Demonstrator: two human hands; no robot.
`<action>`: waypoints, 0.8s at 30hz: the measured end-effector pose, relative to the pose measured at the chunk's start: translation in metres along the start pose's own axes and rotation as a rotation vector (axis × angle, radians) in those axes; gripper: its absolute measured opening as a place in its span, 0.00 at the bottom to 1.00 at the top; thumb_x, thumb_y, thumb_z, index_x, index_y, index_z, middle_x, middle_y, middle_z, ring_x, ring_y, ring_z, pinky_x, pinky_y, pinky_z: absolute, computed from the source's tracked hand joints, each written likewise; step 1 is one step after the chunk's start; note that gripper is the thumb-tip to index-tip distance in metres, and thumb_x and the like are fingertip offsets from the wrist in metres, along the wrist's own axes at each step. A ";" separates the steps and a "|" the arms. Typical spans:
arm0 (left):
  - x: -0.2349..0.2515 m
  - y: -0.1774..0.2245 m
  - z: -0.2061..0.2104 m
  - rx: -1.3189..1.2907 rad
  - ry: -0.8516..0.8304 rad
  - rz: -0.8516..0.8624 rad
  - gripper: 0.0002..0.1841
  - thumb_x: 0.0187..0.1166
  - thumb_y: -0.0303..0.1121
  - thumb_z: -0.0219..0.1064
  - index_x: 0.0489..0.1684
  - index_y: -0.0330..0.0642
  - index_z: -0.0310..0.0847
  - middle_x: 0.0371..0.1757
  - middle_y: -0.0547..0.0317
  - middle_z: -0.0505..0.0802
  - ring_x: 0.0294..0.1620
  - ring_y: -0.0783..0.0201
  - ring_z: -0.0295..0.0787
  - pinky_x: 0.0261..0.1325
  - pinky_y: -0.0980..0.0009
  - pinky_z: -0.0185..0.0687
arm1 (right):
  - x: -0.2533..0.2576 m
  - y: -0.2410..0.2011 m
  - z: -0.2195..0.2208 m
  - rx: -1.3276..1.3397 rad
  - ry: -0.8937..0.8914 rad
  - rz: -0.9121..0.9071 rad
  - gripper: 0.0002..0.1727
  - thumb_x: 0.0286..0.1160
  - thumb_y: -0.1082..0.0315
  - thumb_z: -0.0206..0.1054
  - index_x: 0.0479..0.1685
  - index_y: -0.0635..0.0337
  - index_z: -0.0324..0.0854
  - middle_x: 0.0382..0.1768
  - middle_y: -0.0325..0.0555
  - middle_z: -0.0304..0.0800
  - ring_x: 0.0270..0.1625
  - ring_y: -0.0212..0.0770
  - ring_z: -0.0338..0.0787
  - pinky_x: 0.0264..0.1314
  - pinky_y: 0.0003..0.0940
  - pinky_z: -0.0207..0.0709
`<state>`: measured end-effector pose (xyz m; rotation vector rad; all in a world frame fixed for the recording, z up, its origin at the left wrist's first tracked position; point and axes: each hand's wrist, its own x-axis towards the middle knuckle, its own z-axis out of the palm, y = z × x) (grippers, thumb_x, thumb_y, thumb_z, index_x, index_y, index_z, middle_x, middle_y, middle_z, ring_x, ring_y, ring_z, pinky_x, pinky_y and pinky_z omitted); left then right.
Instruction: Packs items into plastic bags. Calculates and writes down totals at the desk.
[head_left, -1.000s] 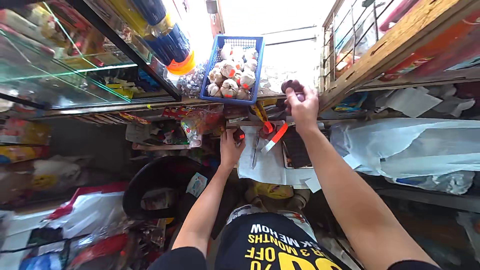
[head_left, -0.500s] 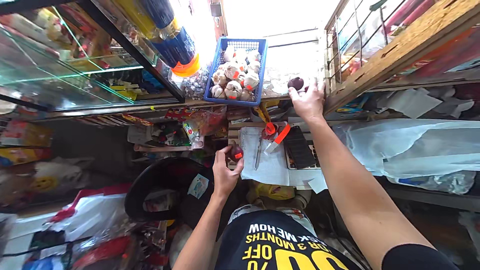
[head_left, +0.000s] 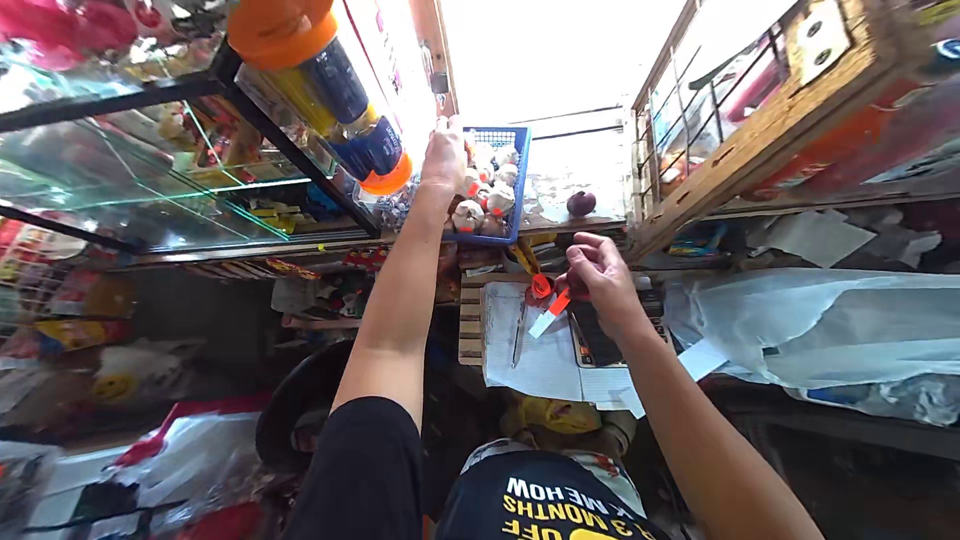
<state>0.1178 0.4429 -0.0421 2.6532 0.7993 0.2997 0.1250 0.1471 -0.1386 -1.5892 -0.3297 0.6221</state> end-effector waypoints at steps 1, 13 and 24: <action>-0.004 0.000 0.000 -0.051 0.034 0.033 0.33 0.77 0.20 0.68 0.85 0.28 0.64 0.82 0.28 0.73 0.82 0.35 0.71 0.85 0.47 0.67 | -0.007 -0.004 -0.001 0.181 -0.032 0.099 0.22 0.91 0.60 0.56 0.80 0.54 0.67 0.58 0.49 0.85 0.42 0.42 0.92 0.43 0.38 0.90; -0.148 0.065 0.041 -0.390 -0.210 0.605 0.29 0.64 0.30 0.84 0.67 0.39 0.83 0.57 0.46 0.90 0.58 0.52 0.89 0.62 0.54 0.87 | -0.012 -0.034 0.011 0.945 -0.236 0.320 0.41 0.87 0.31 0.24 0.70 0.49 0.72 0.57 0.47 0.89 0.58 0.45 0.91 0.58 0.45 0.88; 0.041 -0.007 0.021 -0.016 -0.065 0.076 0.26 0.72 0.22 0.72 0.74 0.36 0.80 0.75 0.33 0.81 0.78 0.39 0.77 0.81 0.46 0.69 | -0.103 -0.008 -0.055 0.433 -0.224 0.159 0.24 0.86 0.57 0.51 0.75 0.59 0.66 0.67 0.45 0.82 0.58 0.39 0.90 0.61 0.35 0.85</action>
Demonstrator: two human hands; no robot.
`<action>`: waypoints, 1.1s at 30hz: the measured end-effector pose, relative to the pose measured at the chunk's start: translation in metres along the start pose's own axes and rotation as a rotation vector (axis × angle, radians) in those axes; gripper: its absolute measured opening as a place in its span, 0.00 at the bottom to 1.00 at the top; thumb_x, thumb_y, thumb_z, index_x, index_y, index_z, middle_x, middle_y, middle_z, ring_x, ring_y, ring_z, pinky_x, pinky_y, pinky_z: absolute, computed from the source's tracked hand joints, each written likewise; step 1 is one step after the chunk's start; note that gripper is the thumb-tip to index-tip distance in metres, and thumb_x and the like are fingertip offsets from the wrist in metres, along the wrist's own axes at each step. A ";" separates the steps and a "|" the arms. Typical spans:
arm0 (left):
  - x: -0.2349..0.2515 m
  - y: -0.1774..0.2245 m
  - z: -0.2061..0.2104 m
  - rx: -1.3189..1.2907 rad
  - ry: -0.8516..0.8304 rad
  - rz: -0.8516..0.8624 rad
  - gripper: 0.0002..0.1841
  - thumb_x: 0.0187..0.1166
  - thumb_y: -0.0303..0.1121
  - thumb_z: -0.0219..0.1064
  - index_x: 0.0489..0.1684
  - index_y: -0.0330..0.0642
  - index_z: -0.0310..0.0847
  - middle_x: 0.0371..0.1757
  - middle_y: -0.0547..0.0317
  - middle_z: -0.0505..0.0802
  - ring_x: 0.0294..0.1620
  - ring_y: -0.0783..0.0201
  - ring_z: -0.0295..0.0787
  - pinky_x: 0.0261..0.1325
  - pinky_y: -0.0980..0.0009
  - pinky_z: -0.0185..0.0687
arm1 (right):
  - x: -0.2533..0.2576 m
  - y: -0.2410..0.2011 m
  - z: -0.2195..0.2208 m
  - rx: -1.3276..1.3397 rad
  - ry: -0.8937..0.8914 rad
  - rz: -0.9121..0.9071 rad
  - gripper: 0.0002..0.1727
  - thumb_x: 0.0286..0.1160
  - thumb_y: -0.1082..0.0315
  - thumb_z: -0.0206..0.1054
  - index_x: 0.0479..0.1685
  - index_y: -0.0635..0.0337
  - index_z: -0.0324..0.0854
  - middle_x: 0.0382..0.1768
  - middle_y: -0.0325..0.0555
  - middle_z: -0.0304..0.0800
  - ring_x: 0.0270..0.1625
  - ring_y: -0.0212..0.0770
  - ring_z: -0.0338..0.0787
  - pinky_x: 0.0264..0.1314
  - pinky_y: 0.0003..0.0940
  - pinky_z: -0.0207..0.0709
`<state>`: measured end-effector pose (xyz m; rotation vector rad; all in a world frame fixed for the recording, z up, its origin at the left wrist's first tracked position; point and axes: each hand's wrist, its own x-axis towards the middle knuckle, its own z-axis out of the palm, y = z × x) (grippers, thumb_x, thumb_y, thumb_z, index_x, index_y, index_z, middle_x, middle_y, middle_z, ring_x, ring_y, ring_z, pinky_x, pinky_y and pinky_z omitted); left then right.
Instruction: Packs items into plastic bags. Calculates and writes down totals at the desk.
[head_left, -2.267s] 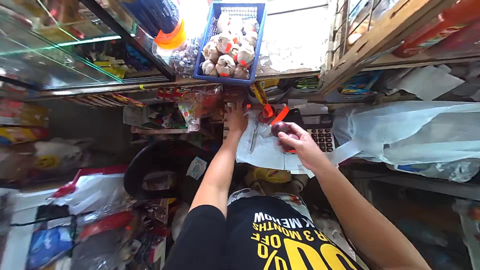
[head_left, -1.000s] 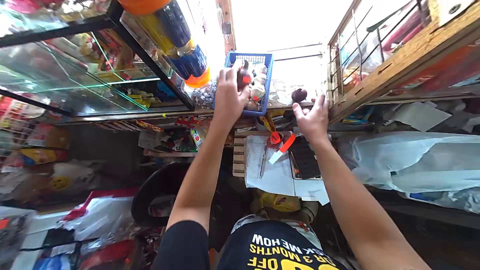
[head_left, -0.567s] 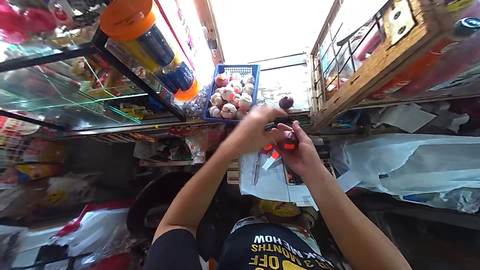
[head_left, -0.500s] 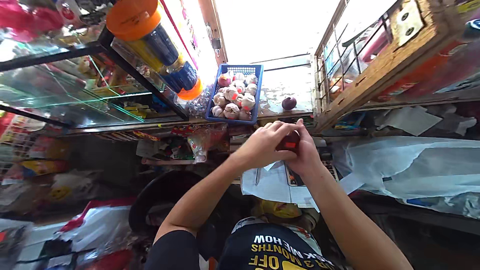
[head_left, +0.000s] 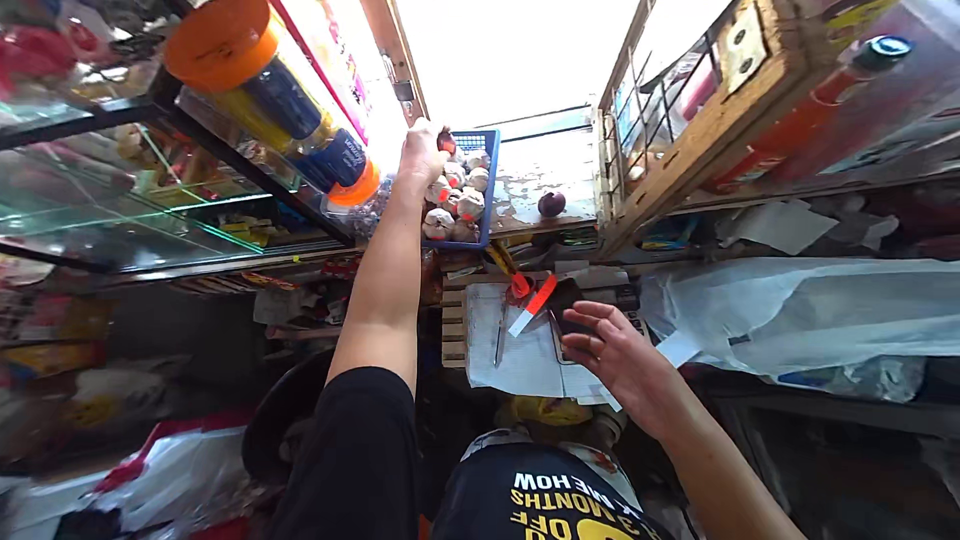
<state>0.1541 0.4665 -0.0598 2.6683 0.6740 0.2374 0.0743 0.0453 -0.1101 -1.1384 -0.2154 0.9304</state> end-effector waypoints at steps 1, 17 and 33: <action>0.004 -0.001 0.003 0.022 -0.022 -0.013 0.25 0.75 0.21 0.69 0.73 0.39 0.82 0.75 0.35 0.81 0.79 0.41 0.76 0.83 0.47 0.68 | -0.012 0.003 -0.013 -0.015 0.033 -0.024 0.24 0.85 0.56 0.54 0.74 0.58 0.67 0.67 0.45 0.82 0.58 0.39 0.90 0.61 0.36 0.86; -0.346 0.106 0.206 -0.388 -0.399 -0.031 0.22 0.84 0.30 0.64 0.75 0.34 0.78 0.76 0.37 0.82 0.76 0.39 0.79 0.78 0.46 0.75 | -0.107 0.021 -0.143 -0.214 0.458 0.063 0.17 0.88 0.63 0.48 0.66 0.58 0.73 0.55 0.37 0.87 0.52 0.31 0.90 0.60 0.30 0.85; -0.287 0.223 0.311 -0.178 0.054 -0.469 0.45 0.70 0.54 0.76 0.91 0.52 0.62 0.90 0.24 0.56 0.82 0.24 0.63 0.70 0.35 0.72 | -0.114 -0.041 -0.237 -0.484 0.265 -0.116 0.13 0.84 0.68 0.54 0.62 0.57 0.77 0.55 0.36 0.87 0.54 0.32 0.90 0.64 0.31 0.84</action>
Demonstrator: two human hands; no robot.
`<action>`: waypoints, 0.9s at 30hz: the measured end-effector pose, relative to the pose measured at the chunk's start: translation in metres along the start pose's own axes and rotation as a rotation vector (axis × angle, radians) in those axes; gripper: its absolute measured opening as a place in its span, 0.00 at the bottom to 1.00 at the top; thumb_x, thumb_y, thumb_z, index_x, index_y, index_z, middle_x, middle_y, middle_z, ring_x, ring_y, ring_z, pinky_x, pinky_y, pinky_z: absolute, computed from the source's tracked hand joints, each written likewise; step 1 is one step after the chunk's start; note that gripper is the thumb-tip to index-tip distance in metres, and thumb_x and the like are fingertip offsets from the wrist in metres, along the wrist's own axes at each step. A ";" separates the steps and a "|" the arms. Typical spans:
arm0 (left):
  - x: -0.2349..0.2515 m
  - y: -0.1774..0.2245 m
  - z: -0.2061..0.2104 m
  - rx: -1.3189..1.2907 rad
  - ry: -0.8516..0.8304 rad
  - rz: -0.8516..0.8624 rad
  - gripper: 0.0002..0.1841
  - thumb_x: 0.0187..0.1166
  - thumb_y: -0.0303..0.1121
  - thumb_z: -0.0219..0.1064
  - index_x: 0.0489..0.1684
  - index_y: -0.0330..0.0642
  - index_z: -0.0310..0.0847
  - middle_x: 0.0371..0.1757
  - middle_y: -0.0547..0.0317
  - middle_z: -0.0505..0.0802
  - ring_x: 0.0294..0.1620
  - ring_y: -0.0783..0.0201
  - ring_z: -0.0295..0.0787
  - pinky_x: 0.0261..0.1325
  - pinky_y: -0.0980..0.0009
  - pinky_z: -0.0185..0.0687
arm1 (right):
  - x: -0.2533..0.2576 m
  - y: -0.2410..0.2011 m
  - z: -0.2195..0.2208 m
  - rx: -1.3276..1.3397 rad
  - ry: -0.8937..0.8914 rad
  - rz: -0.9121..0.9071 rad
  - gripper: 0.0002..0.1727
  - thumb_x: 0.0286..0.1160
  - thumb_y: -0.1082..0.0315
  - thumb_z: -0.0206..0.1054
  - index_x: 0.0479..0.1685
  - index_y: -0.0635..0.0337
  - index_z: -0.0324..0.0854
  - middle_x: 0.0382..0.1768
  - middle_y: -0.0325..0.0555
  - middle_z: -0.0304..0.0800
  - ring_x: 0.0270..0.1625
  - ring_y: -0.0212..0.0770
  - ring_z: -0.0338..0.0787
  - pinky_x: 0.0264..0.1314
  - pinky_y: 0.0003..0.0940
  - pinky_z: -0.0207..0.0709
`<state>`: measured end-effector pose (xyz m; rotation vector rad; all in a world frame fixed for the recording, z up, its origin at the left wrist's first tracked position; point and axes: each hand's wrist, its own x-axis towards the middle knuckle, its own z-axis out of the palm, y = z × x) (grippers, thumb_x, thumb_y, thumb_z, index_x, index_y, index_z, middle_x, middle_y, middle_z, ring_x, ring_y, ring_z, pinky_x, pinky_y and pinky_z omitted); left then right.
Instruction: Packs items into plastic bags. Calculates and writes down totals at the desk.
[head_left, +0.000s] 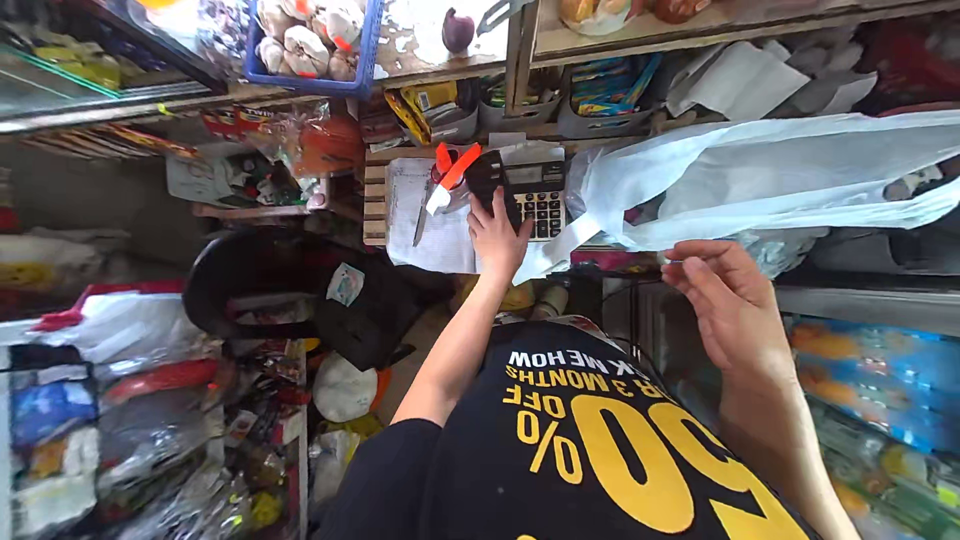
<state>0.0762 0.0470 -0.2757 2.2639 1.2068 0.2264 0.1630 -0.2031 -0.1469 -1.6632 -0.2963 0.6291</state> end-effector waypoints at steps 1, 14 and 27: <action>0.005 0.009 0.003 0.027 -0.009 -0.060 0.47 0.68 0.54 0.78 0.92 0.53 0.61 0.91 0.24 0.53 0.82 0.24 0.62 0.70 0.35 0.71 | 0.001 0.000 -0.007 -0.011 -0.012 -0.010 0.13 0.85 0.68 0.55 0.62 0.58 0.76 0.55 0.38 0.87 0.54 0.32 0.90 0.64 0.31 0.84; -0.037 -0.028 -0.111 -0.652 -0.354 -0.302 0.54 0.62 0.33 0.79 0.92 0.51 0.44 0.64 0.38 0.89 0.55 0.47 0.93 0.55 0.49 0.90 | 0.006 0.017 -0.032 -0.097 -0.084 -0.033 0.16 0.83 0.64 0.58 0.63 0.63 0.76 0.54 0.40 0.87 0.54 0.30 0.89 0.61 0.27 0.84; 0.055 -0.159 -0.130 -0.096 0.049 -0.270 0.56 0.52 0.32 0.87 0.90 0.42 0.56 0.78 0.20 0.71 0.79 0.20 0.64 0.74 0.28 0.65 | -0.007 0.012 0.034 -0.098 -0.069 -0.085 0.17 0.83 0.65 0.58 0.63 0.66 0.75 0.56 0.41 0.87 0.54 0.29 0.89 0.61 0.28 0.85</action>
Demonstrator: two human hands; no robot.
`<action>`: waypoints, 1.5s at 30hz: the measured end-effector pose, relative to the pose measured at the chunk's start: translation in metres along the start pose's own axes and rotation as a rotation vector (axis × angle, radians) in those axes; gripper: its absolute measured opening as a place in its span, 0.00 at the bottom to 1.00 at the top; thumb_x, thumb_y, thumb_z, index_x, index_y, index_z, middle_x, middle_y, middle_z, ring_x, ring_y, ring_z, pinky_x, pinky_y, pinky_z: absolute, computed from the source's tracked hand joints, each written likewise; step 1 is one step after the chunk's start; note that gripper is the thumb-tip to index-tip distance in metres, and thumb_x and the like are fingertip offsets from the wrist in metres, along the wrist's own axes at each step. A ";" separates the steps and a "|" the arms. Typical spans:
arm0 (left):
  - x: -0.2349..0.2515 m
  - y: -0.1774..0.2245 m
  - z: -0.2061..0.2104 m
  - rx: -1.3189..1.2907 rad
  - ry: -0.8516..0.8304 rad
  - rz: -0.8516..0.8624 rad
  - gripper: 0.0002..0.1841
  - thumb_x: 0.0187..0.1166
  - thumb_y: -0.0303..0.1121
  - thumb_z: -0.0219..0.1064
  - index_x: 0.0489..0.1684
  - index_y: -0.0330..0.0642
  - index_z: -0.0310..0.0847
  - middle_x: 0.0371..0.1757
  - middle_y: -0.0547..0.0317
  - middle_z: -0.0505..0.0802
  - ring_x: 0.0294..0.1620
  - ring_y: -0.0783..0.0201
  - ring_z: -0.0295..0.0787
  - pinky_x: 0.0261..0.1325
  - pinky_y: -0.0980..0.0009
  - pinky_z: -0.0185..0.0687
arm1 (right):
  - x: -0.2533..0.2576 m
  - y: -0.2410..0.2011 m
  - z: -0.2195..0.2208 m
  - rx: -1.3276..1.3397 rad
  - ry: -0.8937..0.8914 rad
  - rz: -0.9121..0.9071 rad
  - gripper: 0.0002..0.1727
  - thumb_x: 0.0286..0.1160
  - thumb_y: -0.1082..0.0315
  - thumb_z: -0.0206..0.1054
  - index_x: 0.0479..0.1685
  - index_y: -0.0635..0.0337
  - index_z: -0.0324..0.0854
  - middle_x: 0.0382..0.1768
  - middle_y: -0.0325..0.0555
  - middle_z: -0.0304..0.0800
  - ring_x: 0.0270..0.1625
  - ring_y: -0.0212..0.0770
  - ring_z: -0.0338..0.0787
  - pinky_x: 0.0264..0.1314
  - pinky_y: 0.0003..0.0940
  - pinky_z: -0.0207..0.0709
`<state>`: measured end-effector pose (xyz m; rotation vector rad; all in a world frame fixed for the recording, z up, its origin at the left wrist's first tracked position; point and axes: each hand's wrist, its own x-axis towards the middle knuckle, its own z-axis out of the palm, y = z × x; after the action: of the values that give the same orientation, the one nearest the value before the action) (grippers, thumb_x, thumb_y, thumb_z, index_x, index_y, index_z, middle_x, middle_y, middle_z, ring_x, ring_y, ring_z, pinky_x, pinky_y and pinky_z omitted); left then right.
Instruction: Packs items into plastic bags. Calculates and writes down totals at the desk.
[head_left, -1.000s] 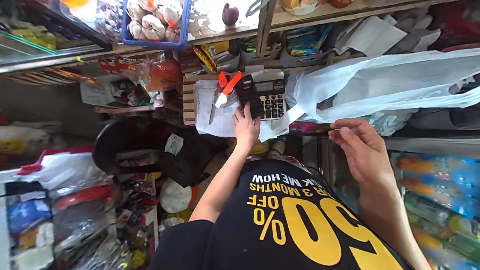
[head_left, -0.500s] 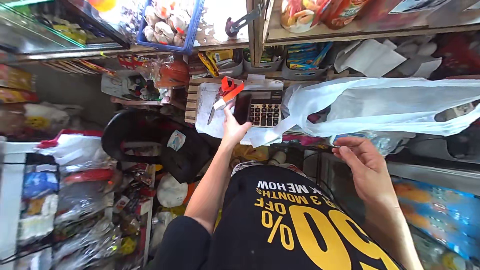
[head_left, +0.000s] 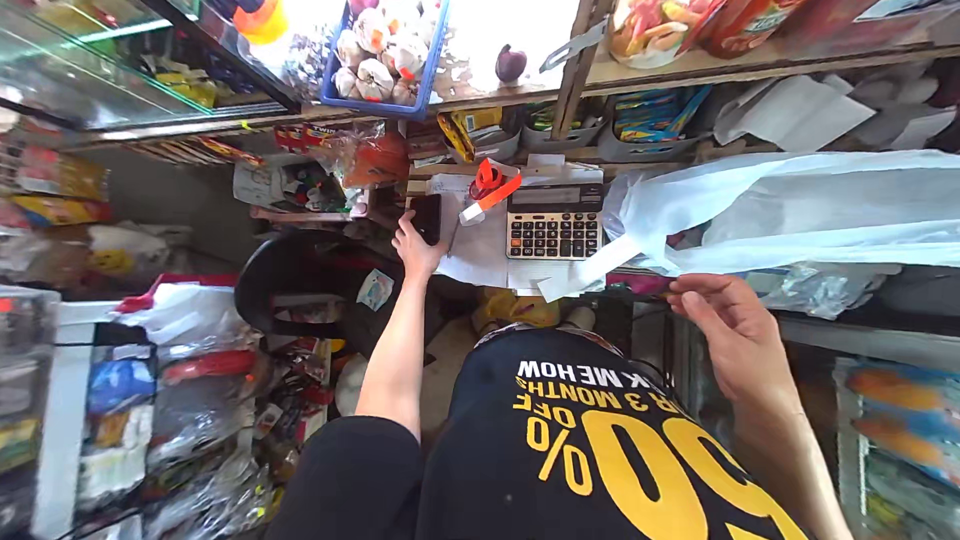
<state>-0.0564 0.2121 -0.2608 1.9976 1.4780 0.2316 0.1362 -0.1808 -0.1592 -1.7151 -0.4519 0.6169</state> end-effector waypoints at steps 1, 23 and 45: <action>0.006 -0.004 0.006 0.010 -0.007 0.040 0.55 0.55 0.31 0.86 0.91 0.42 0.55 0.80 0.20 0.69 0.80 0.20 0.63 0.75 0.29 0.65 | -0.003 -0.001 0.004 -0.002 0.007 -0.001 0.17 0.83 0.65 0.58 0.63 0.66 0.75 0.56 0.41 0.86 0.54 0.30 0.89 0.62 0.28 0.85; -0.094 0.049 0.099 0.343 -0.148 0.584 0.18 0.86 0.38 0.61 0.69 0.46 0.86 0.69 0.40 0.87 0.64 0.36 0.83 0.62 0.41 0.76 | 0.002 -0.008 -0.010 -0.054 0.078 0.006 0.15 0.83 0.68 0.59 0.63 0.63 0.76 0.55 0.41 0.86 0.55 0.30 0.89 0.63 0.29 0.84; -0.110 0.069 0.110 0.409 -0.160 0.538 0.22 0.82 0.37 0.67 0.72 0.39 0.80 0.75 0.27 0.78 0.74 0.29 0.74 0.71 0.37 0.71 | -0.010 0.007 -0.033 -0.023 0.147 0.016 0.15 0.83 0.67 0.59 0.62 0.63 0.77 0.55 0.41 0.86 0.53 0.29 0.89 0.61 0.27 0.85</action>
<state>0.0134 0.0581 -0.2823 2.6528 0.9128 -0.0161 0.1491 -0.2139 -0.1595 -1.7732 -0.3432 0.4944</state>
